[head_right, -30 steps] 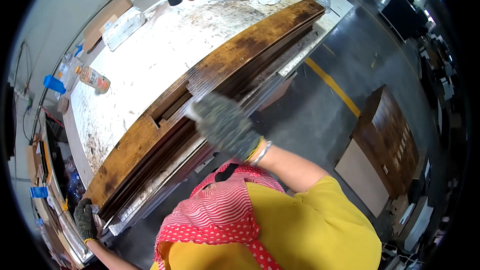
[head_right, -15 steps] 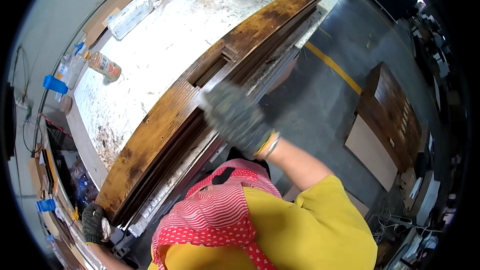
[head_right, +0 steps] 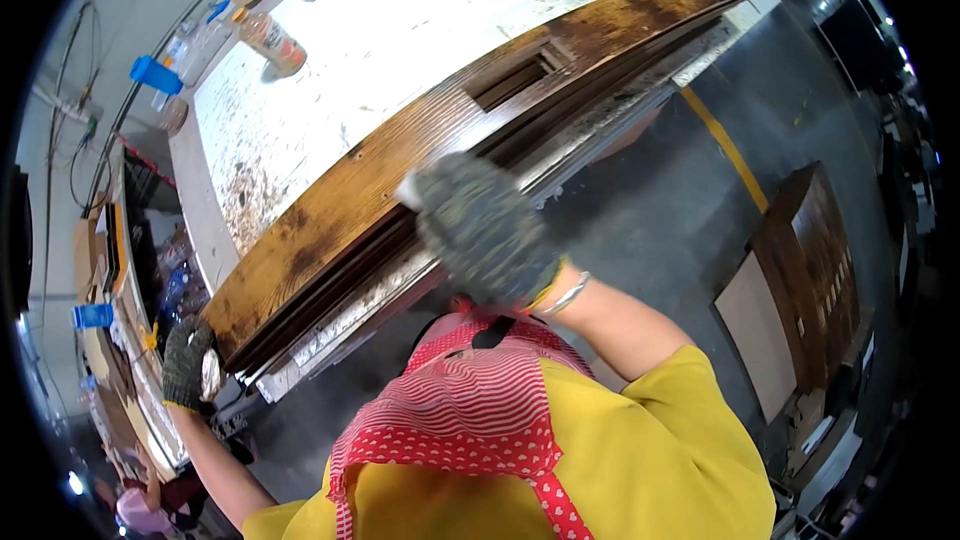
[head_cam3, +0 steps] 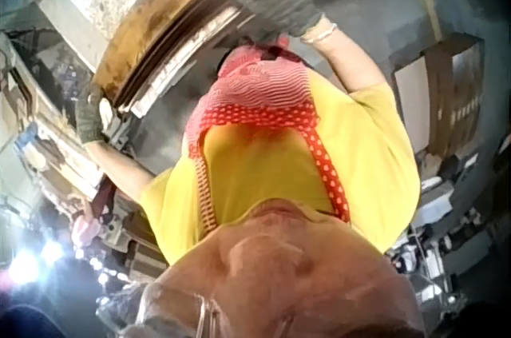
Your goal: The person wipes a wooden board with a cloth, rubs the edges with a small block, and applies liquid from a bottle onto a cloth to wipe wooden boards.
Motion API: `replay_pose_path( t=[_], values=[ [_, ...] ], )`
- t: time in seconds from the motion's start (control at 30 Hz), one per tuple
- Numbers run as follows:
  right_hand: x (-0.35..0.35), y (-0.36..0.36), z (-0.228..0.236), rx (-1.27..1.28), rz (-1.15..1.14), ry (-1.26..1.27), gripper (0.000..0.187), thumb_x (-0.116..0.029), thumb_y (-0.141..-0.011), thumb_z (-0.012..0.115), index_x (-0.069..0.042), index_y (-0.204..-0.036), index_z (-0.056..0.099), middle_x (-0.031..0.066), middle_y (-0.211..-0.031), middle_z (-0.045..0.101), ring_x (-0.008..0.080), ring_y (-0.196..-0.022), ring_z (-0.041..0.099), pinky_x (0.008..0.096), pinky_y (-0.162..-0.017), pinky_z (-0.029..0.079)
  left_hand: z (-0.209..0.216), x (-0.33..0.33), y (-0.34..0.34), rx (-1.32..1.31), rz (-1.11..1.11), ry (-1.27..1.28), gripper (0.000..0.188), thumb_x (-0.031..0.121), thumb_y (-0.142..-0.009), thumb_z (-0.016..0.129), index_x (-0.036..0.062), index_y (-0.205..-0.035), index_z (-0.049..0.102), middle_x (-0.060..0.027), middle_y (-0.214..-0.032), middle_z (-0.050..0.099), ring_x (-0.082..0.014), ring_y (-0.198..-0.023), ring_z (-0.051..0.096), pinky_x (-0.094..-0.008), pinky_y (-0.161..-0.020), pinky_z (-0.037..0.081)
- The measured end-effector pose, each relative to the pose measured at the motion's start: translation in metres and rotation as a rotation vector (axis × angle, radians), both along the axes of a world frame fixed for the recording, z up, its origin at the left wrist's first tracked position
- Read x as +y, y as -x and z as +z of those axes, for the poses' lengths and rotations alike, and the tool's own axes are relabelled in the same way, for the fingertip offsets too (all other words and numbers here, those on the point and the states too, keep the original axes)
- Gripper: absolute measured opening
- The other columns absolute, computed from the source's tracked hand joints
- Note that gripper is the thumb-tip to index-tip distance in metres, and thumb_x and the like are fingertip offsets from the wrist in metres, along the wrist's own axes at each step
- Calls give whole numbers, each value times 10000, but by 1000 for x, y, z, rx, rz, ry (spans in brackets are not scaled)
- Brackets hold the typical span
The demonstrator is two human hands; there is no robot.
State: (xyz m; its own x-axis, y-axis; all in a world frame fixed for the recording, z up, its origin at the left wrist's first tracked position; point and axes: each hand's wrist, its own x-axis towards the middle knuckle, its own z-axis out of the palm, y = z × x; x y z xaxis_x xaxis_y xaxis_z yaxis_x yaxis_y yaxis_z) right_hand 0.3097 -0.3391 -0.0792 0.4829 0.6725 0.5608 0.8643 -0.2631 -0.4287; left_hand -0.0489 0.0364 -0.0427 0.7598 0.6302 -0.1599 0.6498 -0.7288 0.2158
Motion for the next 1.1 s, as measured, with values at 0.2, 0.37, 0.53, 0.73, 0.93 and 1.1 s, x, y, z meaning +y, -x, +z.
replay_pose_path(
  t=[0.2,0.37,0.53,0.73,0.93,1.1],
  values=[
    [27,28,0,78,232,-63,388,-128,-794,677,-13,-1156,594,163,-973,630,336,-957,611,443,-890,499,14,-15,-21,-36,-39,66,273,203,-909,607,28,-1115,648,-166,-1127,641,-344,-1080,577,-404,-947,448],
    [23,21,10,32,51,12,364,-141,-795,677,-2,-1120,586,170,-974,639,344,-958,628,438,-909,501,20,-17,-24,-85,-44,81,223,179,-900,588,21,-1045,649,-177,-1065,640,-361,-1020,594,-400,-893,461],
    [75,115,8,76,323,-10,368,-150,-783,696,-53,-1125,601,163,-1079,602,322,-1031,597,427,-898,507,34,-15,-31,-13,-345,60,210,205,-898,593,51,-1010,681,-162,-1022,666,-347,-995,607,-414,-867,475],
    [60,91,23,51,-145,-165,215,-117,-825,703,-24,-1011,651,135,-915,651,288,-842,611,390,-792,515,50,16,33,-211,-354,-94,191,145,-875,620,44,-1018,696,-152,-990,688,-325,-942,643,-398,-854,493],
    [77,118,-5,-223,-164,-28,226,-102,-792,703,-53,-991,609,122,-924,634,256,-859,624,380,-770,536,54,25,40,-283,-410,5,218,50,-856,620,26,-1067,670,-151,-1007,668,-307,-959,634,-378,-866,489],
    [145,224,7,140,181,16,351,-151,-771,712,-53,-1093,611,138,-970,632,280,-944,633,447,-861,530,52,32,43,-148,-585,-213,330,101,-816,614,148,-1141,647,-109,-1015,625,-351,-846,621,-429,-735,493]
  ],
)
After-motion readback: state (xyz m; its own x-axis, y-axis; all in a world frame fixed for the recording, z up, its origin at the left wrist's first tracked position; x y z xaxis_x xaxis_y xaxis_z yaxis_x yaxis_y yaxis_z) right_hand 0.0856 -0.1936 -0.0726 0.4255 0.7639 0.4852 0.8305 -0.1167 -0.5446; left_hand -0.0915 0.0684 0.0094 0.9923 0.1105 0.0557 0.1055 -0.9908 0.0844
